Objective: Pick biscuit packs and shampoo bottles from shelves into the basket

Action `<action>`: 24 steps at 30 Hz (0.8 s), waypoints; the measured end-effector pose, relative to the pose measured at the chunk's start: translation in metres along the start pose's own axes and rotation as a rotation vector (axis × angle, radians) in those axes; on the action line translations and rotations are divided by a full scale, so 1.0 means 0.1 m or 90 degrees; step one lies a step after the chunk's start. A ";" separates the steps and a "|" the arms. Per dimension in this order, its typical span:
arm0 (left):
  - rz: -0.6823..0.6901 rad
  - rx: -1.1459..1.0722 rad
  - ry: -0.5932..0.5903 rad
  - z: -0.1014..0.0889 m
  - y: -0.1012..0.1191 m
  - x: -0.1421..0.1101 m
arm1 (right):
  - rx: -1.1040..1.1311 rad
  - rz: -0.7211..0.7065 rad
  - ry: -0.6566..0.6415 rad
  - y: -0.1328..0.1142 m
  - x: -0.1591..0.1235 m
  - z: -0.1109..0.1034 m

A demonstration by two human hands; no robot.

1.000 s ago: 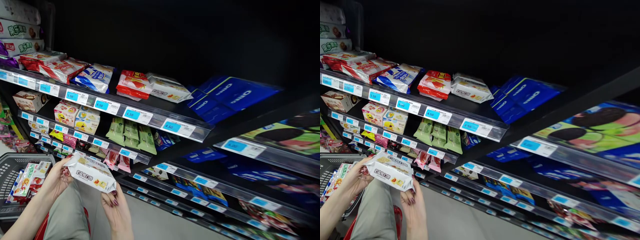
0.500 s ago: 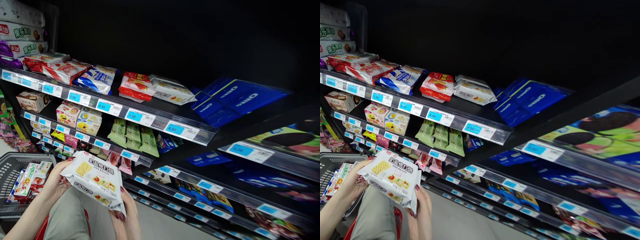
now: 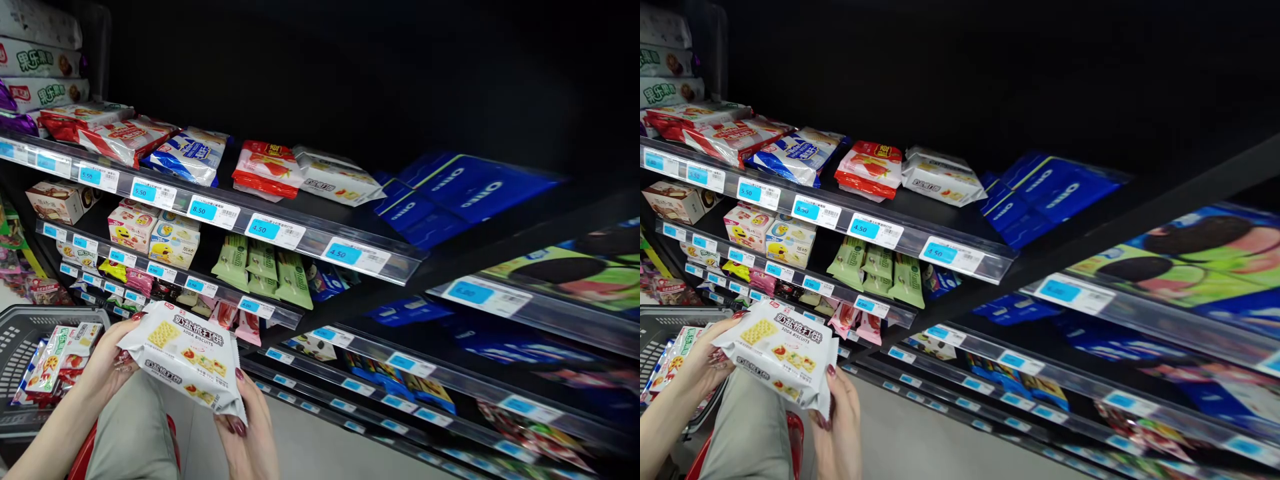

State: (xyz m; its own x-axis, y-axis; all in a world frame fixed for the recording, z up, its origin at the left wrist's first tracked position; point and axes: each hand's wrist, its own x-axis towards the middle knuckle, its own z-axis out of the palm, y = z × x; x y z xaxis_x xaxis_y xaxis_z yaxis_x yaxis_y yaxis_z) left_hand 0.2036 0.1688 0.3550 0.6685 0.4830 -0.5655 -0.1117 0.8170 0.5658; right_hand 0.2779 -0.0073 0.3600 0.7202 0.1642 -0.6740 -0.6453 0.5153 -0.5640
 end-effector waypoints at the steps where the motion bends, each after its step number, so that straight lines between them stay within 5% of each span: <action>1: -0.004 -0.008 0.004 0.01 0.00 0.00 | -0.005 -0.003 -0.011 0.01 0.01 -0.02; 10: -0.008 -0.039 -0.020 0.01 0.00 0.02 | 0.013 0.013 -0.075 0.03 0.06 -0.05; 16: -0.049 -0.071 -0.010 0.15 0.11 0.07 | 0.029 0.097 -0.215 0.13 0.12 -0.04; 24: -0.052 -0.109 0.024 0.19 0.18 0.10 | 0.159 0.176 -0.220 0.22 0.16 -0.05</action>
State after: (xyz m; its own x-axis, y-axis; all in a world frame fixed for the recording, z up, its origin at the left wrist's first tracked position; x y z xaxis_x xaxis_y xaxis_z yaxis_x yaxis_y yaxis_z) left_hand 0.2225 0.1822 0.3712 0.6523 0.4218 -0.6298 -0.1843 0.8942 0.4080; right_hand 0.2742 0.0023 0.3345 0.6007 0.5697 -0.5608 -0.7734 0.5919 -0.2271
